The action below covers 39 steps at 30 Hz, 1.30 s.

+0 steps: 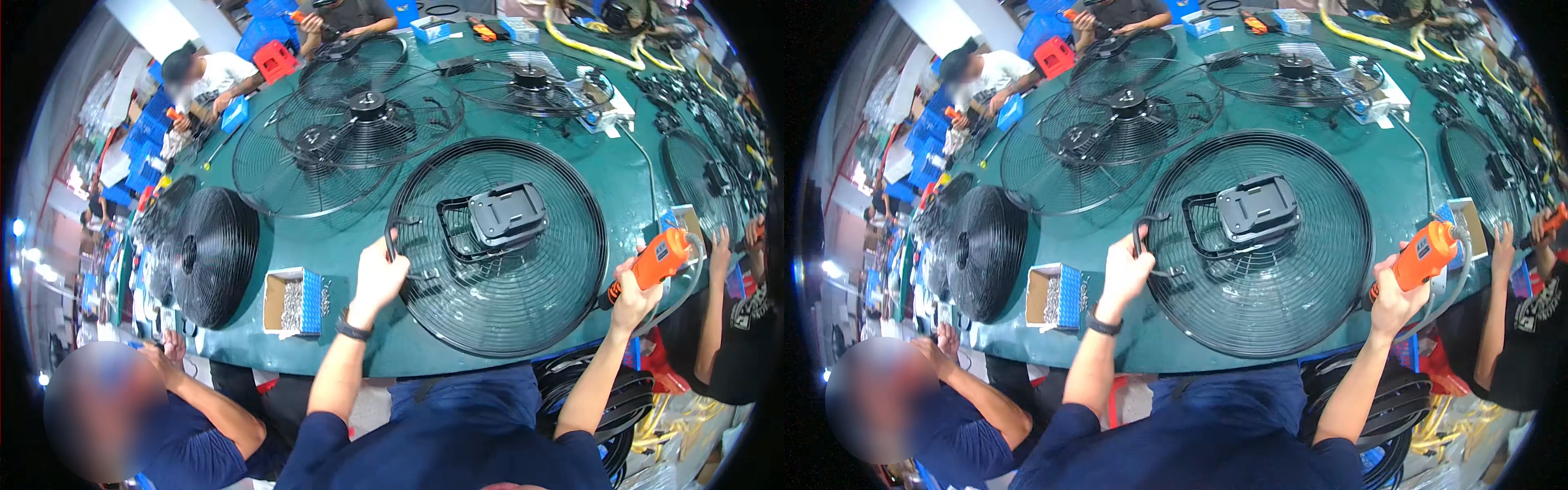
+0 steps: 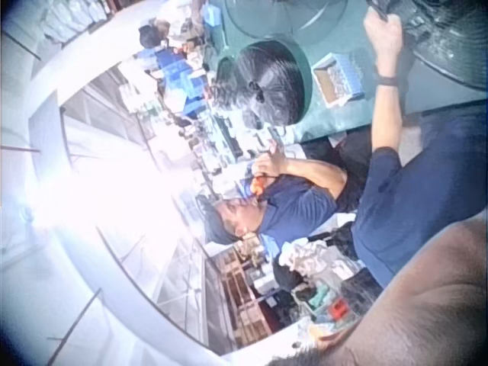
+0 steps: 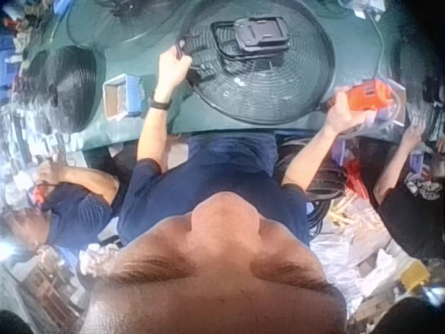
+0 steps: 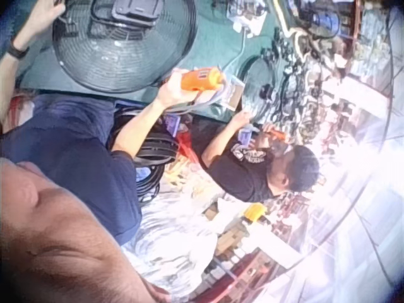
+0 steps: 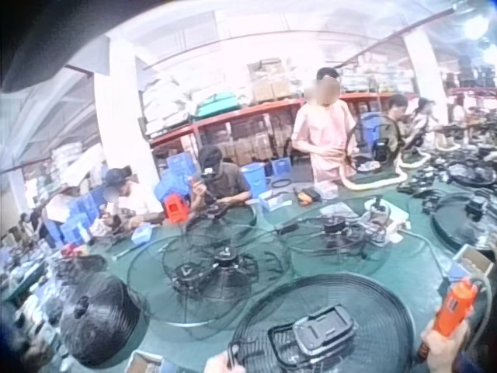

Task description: The person is assembling industrial or electric fan components, including the motor housing and grill.

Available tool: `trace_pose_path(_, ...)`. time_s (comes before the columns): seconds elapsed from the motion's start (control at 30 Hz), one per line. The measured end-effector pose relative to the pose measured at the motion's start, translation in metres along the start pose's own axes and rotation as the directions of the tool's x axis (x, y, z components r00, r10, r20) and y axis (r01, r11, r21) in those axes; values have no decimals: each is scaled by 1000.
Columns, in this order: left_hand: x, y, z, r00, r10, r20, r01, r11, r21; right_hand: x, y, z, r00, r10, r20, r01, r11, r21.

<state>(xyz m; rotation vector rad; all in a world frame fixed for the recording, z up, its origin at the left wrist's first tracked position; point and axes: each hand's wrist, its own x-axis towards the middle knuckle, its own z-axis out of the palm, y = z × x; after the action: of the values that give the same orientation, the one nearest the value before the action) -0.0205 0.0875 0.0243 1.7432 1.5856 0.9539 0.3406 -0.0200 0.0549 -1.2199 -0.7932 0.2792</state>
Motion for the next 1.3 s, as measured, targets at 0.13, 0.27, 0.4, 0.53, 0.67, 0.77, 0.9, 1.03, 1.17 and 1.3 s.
trace_pose_path(0.13, 40, -31, -22, 985, 52, 166, -33, 993, -117, 3, -1, 8, 997, 59, 40, -59, 998, -14)
trace_pose_path(0.27, 54, -33, -30, 982, 59, 177, 0, 949, -315, 4, -3, 14, 984, 77, 161, -56, 990, -128)
trace_pose_path(0.4, 36, -24, -24, 1000, 8, -28, -15, 966, -257, 3, 2, 19, 976, 34, 216, 31, 955, -294)
trace_pose_path(0.53, -8, -16, -28, 985, -52, -167, 41, 997, -66, 6, 7, 9, 976, -18, 217, 83, 953, -291)
trace_pose_path(0.67, -76, -26, -36, 998, -63, -23, 63, 998, -10, 7, 12, 0, 988, -59, 139, 91, 969, -230)
trace_pose_path(0.77, -124, -26, -39, 988, -129, 87, 125, 991, 55, 7, 6, 2, 994, -14, 104, 29, 989, -142)
trace_pose_path(0.9, -161, -7, -19, 983, -156, 93, 132, 965, 226, 7, 12, -1, 995, -10, 94, 15, 998, -55)
trace_pose_path(1.03, -158, 5, -7, 956, -264, 128, 222, 936, 273, 4, 12, 0, 994, -4, 110, 15, 995, -95)
trace_pose_path(1.17, -140, 13, -5, 938, -296, 179, 235, 925, 298, 8, 13, -3, 988, 33, 151, -8, 987, -163)
trace_pose_path(1.3, -130, 4, 3, 953, -291, 80, 265, 934, 240, 18, 12, -2, 991, 86, 101, -78, 994, -79)
